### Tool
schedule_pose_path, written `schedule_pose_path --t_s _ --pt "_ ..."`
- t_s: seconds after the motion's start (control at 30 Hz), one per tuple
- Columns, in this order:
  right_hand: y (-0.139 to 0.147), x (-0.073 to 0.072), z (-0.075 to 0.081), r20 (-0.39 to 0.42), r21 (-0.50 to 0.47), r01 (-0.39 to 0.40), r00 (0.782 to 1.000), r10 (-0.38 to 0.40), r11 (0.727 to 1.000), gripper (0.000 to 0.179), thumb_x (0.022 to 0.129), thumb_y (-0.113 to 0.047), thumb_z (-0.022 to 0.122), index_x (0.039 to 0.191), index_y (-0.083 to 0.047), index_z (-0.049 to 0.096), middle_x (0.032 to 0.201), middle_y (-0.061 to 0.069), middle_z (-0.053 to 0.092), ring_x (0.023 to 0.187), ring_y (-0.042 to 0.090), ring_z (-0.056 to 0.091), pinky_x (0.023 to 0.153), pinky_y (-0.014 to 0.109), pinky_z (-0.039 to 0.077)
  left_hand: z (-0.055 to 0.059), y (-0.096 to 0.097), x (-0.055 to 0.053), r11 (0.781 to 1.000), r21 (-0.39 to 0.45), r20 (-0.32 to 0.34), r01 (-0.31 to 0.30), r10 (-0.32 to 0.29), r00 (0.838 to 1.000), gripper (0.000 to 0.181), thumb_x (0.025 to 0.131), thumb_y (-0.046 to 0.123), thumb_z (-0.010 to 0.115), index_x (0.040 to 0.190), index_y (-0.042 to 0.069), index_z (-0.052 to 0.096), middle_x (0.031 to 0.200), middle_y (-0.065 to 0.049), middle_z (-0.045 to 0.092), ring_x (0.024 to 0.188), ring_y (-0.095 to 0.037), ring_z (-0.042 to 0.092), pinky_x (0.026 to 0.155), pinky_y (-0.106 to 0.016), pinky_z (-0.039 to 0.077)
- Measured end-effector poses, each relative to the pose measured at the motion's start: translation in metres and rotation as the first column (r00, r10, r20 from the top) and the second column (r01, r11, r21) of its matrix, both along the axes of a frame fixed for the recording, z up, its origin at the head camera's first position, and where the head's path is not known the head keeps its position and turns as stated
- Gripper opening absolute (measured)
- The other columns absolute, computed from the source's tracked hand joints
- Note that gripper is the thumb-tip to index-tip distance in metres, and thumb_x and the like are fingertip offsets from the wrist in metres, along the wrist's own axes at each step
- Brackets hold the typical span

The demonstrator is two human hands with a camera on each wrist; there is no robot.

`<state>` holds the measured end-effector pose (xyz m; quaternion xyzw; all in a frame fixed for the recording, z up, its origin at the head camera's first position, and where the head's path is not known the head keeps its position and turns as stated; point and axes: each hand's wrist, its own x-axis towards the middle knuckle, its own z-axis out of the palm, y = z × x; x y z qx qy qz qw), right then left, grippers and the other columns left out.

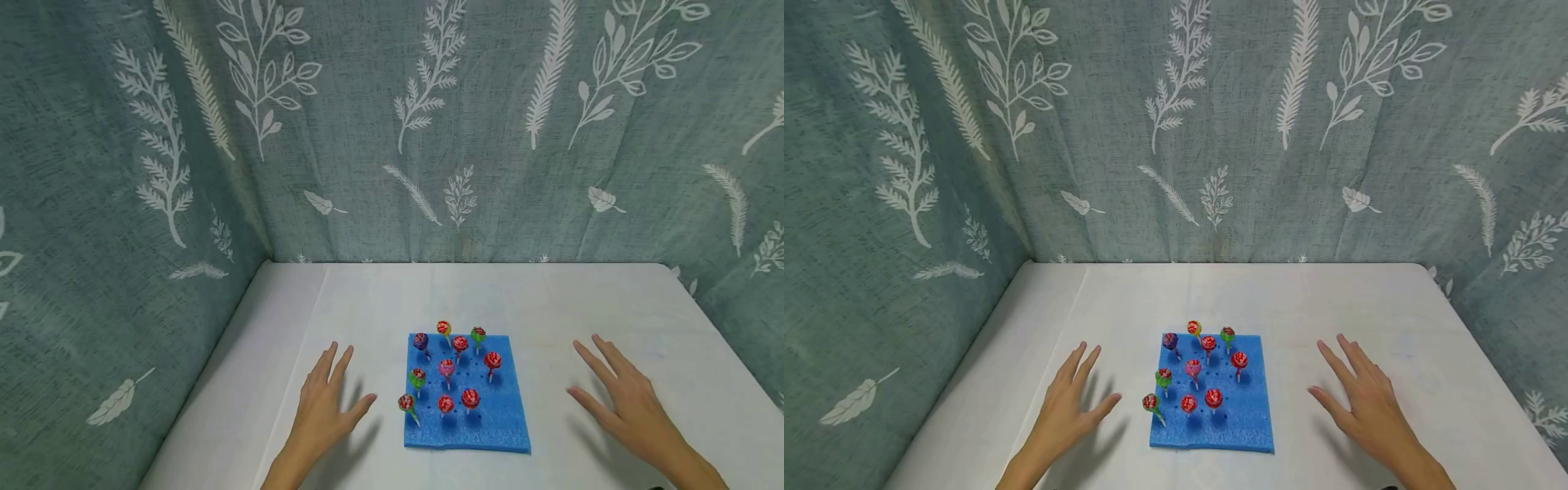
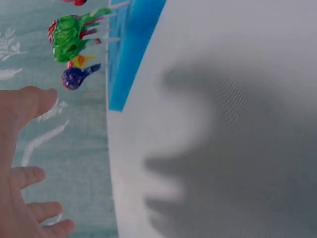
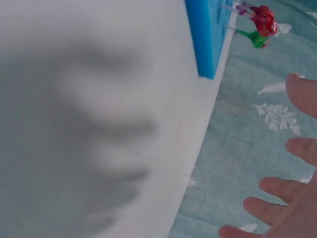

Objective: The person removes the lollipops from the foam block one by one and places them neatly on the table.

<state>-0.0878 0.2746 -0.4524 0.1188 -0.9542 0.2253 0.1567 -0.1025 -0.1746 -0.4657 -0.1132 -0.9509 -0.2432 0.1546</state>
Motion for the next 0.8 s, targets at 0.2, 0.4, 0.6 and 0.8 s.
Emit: schedule_pose_path --t_s 0.2,0.4,0.6,0.8 --pt "-0.015 -0.001 0.005 0.029 -0.089 -0.008 1.0 0.01 0.996 0.074 0.084 -0.03 0.072 0.147 -0.024 0.035 0.145 0.02 0.034 0.125 0.046 0.034 0.082 0.072 0.033 -0.002 0.01 -0.005 0.992 0.116 0.031 0.049 -0.053 0.998 0.082 0.078 0.042 0.075 0.146 0.021 0.036 0.152 -0.01 0.028 0.134 -0.038 0.03 0.094 -0.066 0.034" --pt "-0.028 -0.004 0.004 -0.005 -0.176 -0.061 0.998 0.061 0.982 0.07 0.082 -0.022 0.074 0.143 -0.021 0.041 0.141 0.017 0.039 0.124 0.041 0.038 0.085 0.067 0.038 -0.006 0.02 -0.009 0.964 0.254 0.09 0.074 -0.1 0.991 0.077 0.08 0.037 0.075 0.146 0.022 0.037 0.153 -0.006 0.027 0.135 -0.033 0.029 0.096 -0.062 0.036" --pt "-0.041 -0.008 0.004 -0.03 -0.183 -0.071 0.997 0.066 0.981 0.067 0.08 -0.019 0.076 0.14 -0.016 0.045 0.134 0.014 0.045 0.118 0.034 0.046 0.082 0.059 0.046 -0.009 0.03 -0.014 0.934 0.344 0.106 0.1 -0.145 0.984 0.075 0.08 0.032 0.076 0.145 0.024 0.038 0.152 -0.005 0.03 0.136 -0.032 0.031 0.098 -0.059 0.036" --pt "-0.055 -0.01 0.005 -0.023 -0.22 -0.085 0.996 0.082 0.972 0.064 0.08 -0.017 0.077 0.137 -0.015 0.048 0.13 0.008 0.049 0.109 0.025 0.052 0.074 0.05 0.053 -0.015 0.035 -0.017 0.9 0.403 0.092 0.166 -0.221 0.971 0.074 0.08 0.025 0.077 0.144 0.021 0.039 0.147 -0.013 0.036 0.133 -0.031 0.036 0.096 -0.052 0.042"
